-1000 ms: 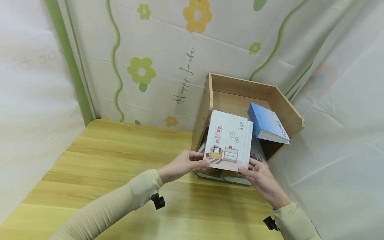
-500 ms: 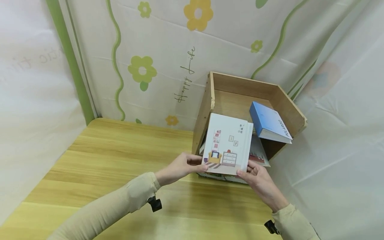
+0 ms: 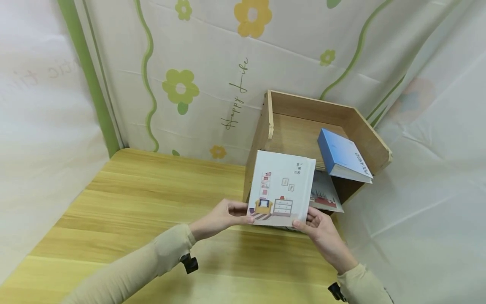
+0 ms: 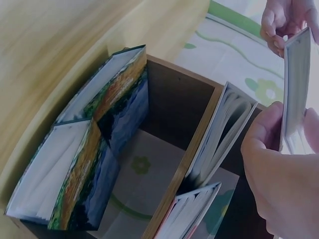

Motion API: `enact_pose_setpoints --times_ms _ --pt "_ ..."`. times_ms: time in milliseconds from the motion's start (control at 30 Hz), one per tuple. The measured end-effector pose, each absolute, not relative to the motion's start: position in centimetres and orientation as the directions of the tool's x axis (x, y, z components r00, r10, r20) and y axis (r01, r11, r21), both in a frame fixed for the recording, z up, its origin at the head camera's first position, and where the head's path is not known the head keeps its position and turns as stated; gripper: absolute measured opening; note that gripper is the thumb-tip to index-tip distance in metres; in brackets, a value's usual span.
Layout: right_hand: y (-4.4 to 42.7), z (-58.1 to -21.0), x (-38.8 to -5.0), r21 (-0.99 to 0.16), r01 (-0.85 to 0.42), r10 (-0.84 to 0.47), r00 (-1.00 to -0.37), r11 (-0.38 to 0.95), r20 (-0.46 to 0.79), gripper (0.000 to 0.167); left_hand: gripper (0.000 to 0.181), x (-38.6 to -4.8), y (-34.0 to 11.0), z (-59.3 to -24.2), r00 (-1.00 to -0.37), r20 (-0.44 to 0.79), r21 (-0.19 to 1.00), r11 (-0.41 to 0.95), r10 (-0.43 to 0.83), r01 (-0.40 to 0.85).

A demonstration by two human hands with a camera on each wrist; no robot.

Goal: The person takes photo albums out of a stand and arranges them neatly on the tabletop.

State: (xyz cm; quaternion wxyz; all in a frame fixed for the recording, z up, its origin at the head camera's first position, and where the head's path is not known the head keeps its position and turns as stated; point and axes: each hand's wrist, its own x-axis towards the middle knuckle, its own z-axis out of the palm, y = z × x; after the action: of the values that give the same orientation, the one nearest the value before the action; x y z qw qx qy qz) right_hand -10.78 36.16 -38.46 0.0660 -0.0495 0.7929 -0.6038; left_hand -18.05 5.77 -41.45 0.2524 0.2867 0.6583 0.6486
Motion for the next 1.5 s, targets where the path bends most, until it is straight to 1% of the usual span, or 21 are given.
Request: enact_pose_setpoints --times_ms 167,267,433,600,733,900,1033,1267,1500 --pt "35.1 -38.7 -10.5 -0.952 -0.003 -0.126 -0.991 0.307 -0.037 0.050 0.040 -17.8 5.0 -42.3 -0.713 0.050 0.999 -0.043 0.700 0.027" --pt "34.2 -38.9 -10.4 -0.957 0.011 -0.112 -0.993 0.289 -0.046 0.050 0.038 -17.8 4.3 -42.8 -0.713 0.060 0.998 -0.064 0.699 0.021" --pt "32.3 -39.6 -10.1 -0.973 0.016 -0.066 -0.997 0.230 -0.032 0.047 0.035 -17.7 2.8 -43.7 -0.708 0.077 0.996 -0.093 0.702 0.017" --pt "30.5 -40.9 -9.5 -0.986 0.003 -0.010 -1.000 0.164 -0.005 0.046 0.035 -17.3 1.3 -44.1 -0.720 0.073 0.995 -0.098 0.690 0.007" --pt "29.2 -41.6 -9.3 -0.996 0.014 -0.007 -1.000 0.090 -0.014 0.050 0.035 -16.9 0.2 -44.1 -0.724 0.076 0.993 -0.117 0.686 -0.007" --pt "28.1 -42.2 -9.4 -0.998 0.023 -0.026 -0.999 0.053 -0.024 0.053 0.035 -16.6 -0.9 -44.0 -0.727 0.104 0.990 -0.137 0.678 0.014" --pt "27.4 -42.4 -9.5 -0.999 0.022 -0.029 -0.999 0.047 -0.023 0.051 0.033 -16.4 -1.7 -44.3 -0.742 0.102 0.993 -0.117 0.663 0.031" --pt "25.9 -43.0 -9.7 -0.999 0.033 -0.047 -0.998 0.030 -0.035 0.052 0.036 -15.8 -3.4 -45.5 -0.756 0.052 0.997 -0.081 0.652 -0.001" --pt "23.9 -44.8 -10.3 -0.994 0.095 -0.040 -0.995 -0.047 -0.093 0.048 0.039 -15.4 -4.9 -46.4 -0.803 0.000 0.999 -0.028 0.596 -0.021"
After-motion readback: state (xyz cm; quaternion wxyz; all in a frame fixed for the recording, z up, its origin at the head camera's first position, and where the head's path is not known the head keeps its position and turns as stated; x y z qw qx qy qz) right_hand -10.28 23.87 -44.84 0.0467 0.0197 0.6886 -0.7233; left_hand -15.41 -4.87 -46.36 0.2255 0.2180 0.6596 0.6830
